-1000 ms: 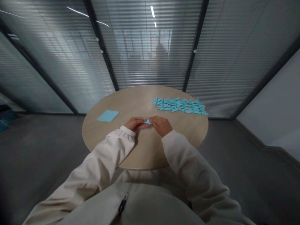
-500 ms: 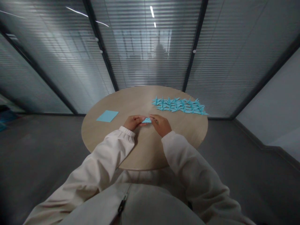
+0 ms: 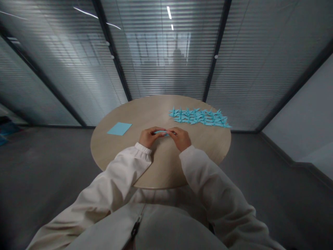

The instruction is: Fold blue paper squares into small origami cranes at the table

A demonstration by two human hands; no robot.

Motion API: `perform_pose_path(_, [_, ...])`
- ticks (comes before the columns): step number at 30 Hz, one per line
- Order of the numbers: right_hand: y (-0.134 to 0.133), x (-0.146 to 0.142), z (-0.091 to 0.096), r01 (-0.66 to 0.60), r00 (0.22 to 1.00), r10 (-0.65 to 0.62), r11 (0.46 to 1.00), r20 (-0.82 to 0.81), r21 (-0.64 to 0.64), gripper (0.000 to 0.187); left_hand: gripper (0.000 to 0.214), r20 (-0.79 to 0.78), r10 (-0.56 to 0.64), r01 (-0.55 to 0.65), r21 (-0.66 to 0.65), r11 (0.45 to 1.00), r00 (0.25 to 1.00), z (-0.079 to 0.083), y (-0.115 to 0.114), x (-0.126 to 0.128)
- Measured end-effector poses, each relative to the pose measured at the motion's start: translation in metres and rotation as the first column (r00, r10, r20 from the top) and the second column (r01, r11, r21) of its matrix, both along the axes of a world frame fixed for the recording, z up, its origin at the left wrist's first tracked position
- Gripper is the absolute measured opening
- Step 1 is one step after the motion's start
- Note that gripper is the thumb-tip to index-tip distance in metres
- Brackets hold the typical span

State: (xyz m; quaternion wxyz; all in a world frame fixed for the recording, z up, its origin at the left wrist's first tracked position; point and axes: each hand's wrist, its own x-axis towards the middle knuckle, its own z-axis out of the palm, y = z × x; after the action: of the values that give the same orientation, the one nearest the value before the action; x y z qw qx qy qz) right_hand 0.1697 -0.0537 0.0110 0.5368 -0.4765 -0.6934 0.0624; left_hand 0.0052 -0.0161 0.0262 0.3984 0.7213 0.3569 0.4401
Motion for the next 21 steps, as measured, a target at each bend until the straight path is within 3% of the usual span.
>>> perform_pose_path(9, [-0.0017, -0.0004, 0.0019, -0.011, 1.0, 0.01, 0.999, 0.026, 0.05, 0.022, 0.021, 0.044, -0.005, 0.007, -0.05, 0.999, 0.999, 0.0037, -0.0041, 0.0002])
perform_pose_path(21, [-0.0022, -0.0007, 0.0024, -0.009, 0.999, 0.007, 0.997, 0.032, 0.074, 0.017, 0.032, 0.137, -0.075, 0.095, -0.145, 0.985, 0.988, -0.0028, 0.0021, 0.0015])
